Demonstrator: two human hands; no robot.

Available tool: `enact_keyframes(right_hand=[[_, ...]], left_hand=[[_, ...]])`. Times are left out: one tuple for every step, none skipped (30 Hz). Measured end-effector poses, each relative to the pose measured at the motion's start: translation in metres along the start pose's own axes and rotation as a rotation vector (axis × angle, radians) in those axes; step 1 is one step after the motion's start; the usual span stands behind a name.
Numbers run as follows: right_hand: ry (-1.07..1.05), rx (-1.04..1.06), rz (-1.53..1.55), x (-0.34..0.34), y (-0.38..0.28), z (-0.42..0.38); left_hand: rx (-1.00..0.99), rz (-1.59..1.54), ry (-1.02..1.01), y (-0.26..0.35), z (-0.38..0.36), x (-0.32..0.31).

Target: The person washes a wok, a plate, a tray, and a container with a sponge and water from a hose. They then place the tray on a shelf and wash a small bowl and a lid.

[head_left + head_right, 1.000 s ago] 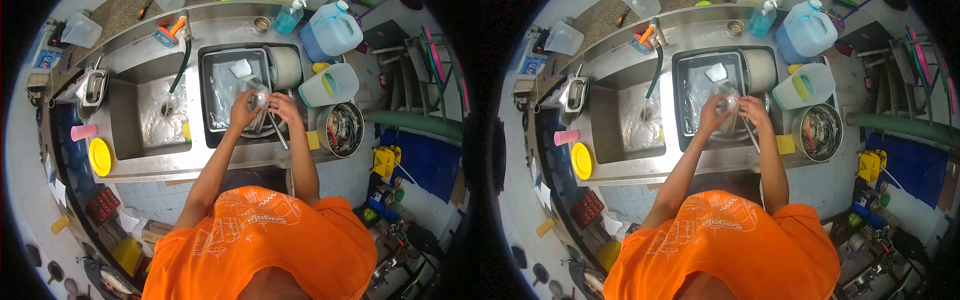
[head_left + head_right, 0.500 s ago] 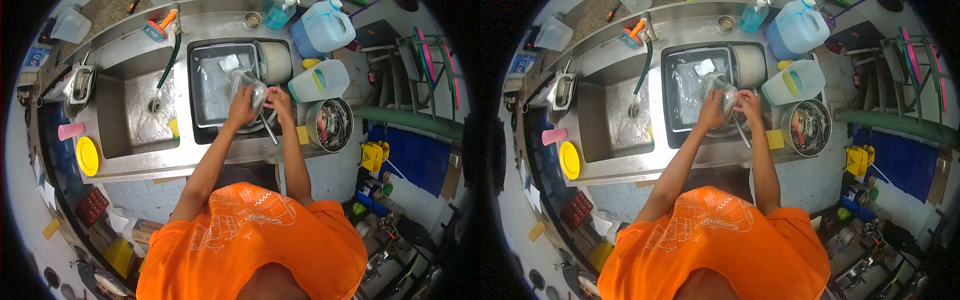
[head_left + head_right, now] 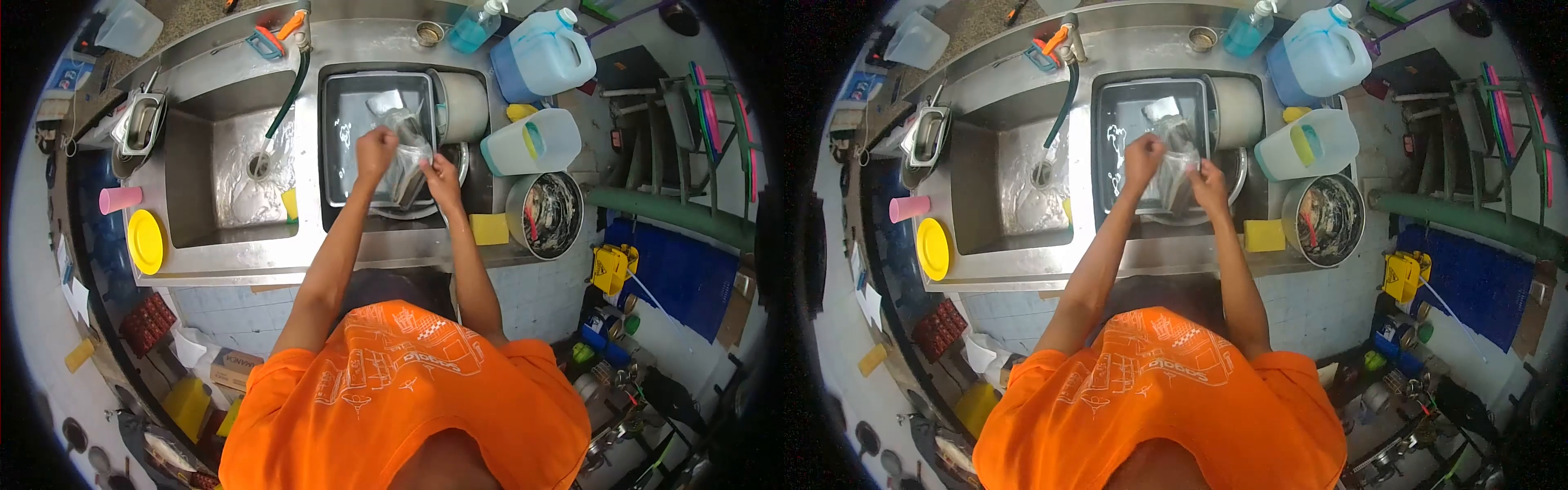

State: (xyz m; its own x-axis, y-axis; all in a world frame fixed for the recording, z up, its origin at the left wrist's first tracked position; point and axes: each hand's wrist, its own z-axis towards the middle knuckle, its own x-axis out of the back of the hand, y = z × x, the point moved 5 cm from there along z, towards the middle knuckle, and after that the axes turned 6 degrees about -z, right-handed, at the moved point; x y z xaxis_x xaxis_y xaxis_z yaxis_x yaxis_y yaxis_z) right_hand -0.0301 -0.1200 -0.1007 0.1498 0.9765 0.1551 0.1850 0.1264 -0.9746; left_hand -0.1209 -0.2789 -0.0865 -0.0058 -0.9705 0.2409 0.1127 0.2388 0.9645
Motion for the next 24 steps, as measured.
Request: enact_keyframes(right_hand=[[0.05,-0.125,-0.003,0.007,0.012,-0.001],[0.1,-0.253,-0.007,0.012,0.02,-0.005],[0.148,-0.196,0.079,0.012,0.006,-0.008],[0.144,-0.189,0.077,0.009,-0.004,-0.006],[0.151,-0.196,0.14,0.006,-0.012,-0.007],[0.159,-0.209,0.207,0.001,-0.021,-0.007],[0.145,-0.214,0.212,-0.003,-0.029,-0.005],[0.139,-0.222,0.215,-0.009,-0.037,-0.007],[0.181,-0.171,0.188,-0.01,-0.045,-0.007],[0.221,-0.11,0.159,-0.012,-0.061,-0.001],[0.31,-0.094,0.127,-0.012,-0.074,-0.003],[0.299,-0.09,0.12,-0.011,-0.076,-0.001],[0.297,-0.077,0.043,-0.008,-0.077,-0.001],[0.293,-0.064,-0.034,-0.007,-0.079,-0.003],[0.331,-0.026,-0.039,-0.008,-0.083,-0.004],[0.321,-0.021,-0.044,-0.007,-0.087,-0.005],[0.411,0.004,-0.135,0.002,-0.094,-0.008],[0.503,0.028,-0.224,0.012,-0.099,-0.011],[0.585,0.037,-0.198,0.023,-0.086,-0.008],[0.573,-0.003,-0.189,0.031,-0.093,-0.007],[0.535,0.009,-0.154,0.036,-0.091,-0.004],[0.499,0.02,-0.119,0.039,-0.093,-0.001],[0.493,0.021,-0.121,0.043,-0.095,-0.001],[0.447,0.008,-0.127,0.043,-0.107,-0.001]], left_hand=[[0.139,-0.081,0.086,-0.024,0.001,0.013],[0.28,-0.163,0.17,-0.045,-0.001,0.026],[0.436,-0.113,0.234,-0.055,-0.006,0.036],[0.432,-0.117,0.24,-0.049,-0.011,0.034],[0.241,-0.173,0.225,-0.033,-0.02,0.026],[0.052,-0.222,0.206,-0.017,-0.029,0.02],[0.057,-0.215,0.211,-0.022,-0.04,0.011],[0.207,-0.162,0.194,-0.034,-0.054,0.001],[0.352,-0.113,0.181,-0.045,-0.064,-0.002],[0.345,-0.116,0.193,-0.036,-0.063,0.005],[0.386,-0.093,0.028,-0.029,-0.064,0.004],[0.431,-0.07,-0.139,-0.024,-0.068,0.0],[0.324,-0.008,-0.149,-0.008,-0.067,0.002],[0.332,-0.012,-0.14,-0.007,-0.07,0.001],[0.327,0.015,-0.033,-0.012,-0.068,0.002],[0.318,0.042,0.073,-0.022,-0.065,0.002],[0.704,-0.586,0.186,-0.077,-0.074,-0.015],[0.703,-0.591,0.193,-0.071,-0.071,-0.005],[0.836,-0.744,0.19,-0.06,-0.066,0.008],[0.969,-0.899,0.186,-0.057,-0.067,0.017],[0.923,-0.828,0.102,-0.097,-0.069,0.011],[0.921,-0.832,0.109,-0.092,-0.069,0.013],[0.66,-0.504,0.118,-0.081,-0.061,0.023],[0.393,-0.178,0.124,-0.059,-0.052,0.033]])
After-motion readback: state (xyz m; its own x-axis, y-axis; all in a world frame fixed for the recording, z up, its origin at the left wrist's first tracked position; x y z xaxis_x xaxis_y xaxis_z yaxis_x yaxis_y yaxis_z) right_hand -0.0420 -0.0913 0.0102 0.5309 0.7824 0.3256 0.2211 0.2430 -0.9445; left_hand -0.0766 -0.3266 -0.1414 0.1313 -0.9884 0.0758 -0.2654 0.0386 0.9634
